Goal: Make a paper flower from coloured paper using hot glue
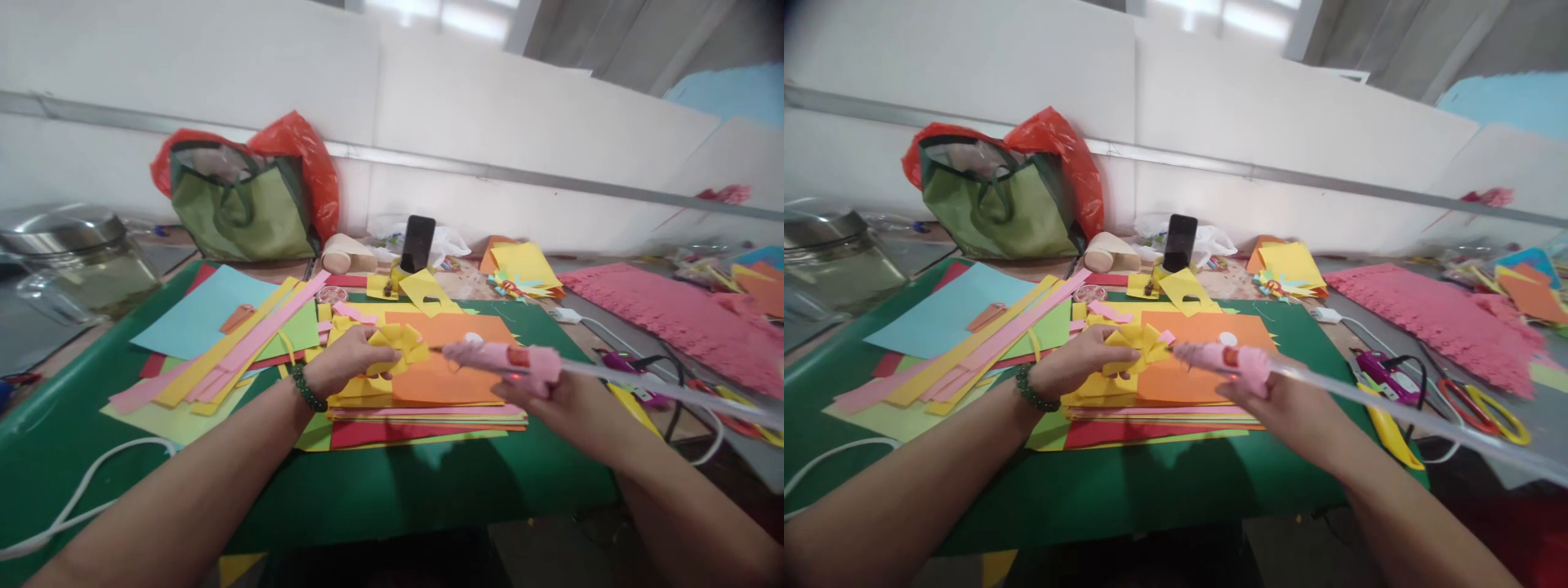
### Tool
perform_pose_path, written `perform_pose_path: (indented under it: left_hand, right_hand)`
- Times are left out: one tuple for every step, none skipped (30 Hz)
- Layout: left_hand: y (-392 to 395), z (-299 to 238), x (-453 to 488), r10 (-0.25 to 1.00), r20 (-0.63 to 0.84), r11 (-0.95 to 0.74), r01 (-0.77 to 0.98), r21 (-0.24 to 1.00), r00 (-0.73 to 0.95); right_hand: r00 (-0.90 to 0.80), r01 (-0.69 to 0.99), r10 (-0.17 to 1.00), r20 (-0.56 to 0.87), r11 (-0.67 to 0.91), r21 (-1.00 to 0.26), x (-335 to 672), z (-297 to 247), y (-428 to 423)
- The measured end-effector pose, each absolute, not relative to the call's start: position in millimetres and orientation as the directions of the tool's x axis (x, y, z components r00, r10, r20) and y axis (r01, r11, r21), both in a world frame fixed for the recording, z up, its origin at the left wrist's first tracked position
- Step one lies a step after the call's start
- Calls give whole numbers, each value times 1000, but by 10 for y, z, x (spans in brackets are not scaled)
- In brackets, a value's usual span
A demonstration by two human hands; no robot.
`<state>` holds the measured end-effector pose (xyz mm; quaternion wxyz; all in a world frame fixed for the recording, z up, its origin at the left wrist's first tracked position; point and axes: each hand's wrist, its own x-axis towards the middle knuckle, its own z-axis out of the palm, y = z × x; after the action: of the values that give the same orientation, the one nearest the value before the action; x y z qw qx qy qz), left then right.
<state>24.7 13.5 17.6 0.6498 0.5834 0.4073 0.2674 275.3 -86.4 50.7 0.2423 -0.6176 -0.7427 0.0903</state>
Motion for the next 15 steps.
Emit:
perform_pose_path:
  left_hand:
    - [132, 184, 245, 823, -217, 176, 128, 976, 525]
    - [131, 190, 244, 823, -215, 174, 127, 976, 525]
    - [132, 192, 242, 824, -211, 171, 124, 977, 526]
    - [137, 192, 239, 825, -207, 168, 121, 978, 525]
    - [143, 188, 236, 828, -205, 168, 117, 979, 522]
    - [152, 183, 232, 832, -203, 168, 114, 979, 516]
    - [162, 178, 227, 837, -202, 170, 110, 979, 509]
    - [172, 174, 221, 842, -205, 174, 108, 979, 499]
    - [180, 173, 215, 847, -210, 183, 104, 978, 488]
    - [185, 174, 209, 852, -219, 195, 99, 976, 476]
    - [188, 179, 203, 857, -226, 209, 90, 974, 464]
    - [188, 186, 198, 860, -234, 222, 80, 972, 453]
    - [186, 195, 193, 864, -238, 232, 69, 970, 443]
    - [183, 206, 190, 866, -238, 236, 59, 970, 440]
    - [181, 217, 187, 867, -230, 235, 45, 971, 442]
  right_hand:
    - [-18, 852, 966, 259, 151, -501, 2830, 517, -819]
    - [111, 826, 955, 276, 66, -560, 2916, 522, -751]
    - [253, 792, 921, 296, -21, -610, 3009, 520, -660]
    - [382, 753, 876, 295, -110, -649, 3107, 509, -551]
    - [496, 705, 822, 279, -193, -683, 3209, 487, -430]
    - [583, 659, 769, 262, -258, -707, 3310, 454, -306]
    - [626, 639, 736, 258, -294, -711, 3408, 412, -186]
    - [628, 638, 747, 217, -335, -693, 3500, 362, -78]
    - [634, 659, 745, 207, -379, -650, 3583, 307, 14]
    - [623, 683, 761, 180, -416, -601, 3654, 251, 86]
    - [613, 699, 774, 158, -439, -564, 3715, 196, 139]
    - [600, 717, 787, 141, -451, -532, 3764, 146, 172]
    - [580, 733, 805, 126, -449, -510, 3805, 101, 191]
    - [552, 756, 825, 124, -432, -492, 3839, 63, 198]
    - [518, 782, 846, 128, -408, -470, 3869, 31, 199]
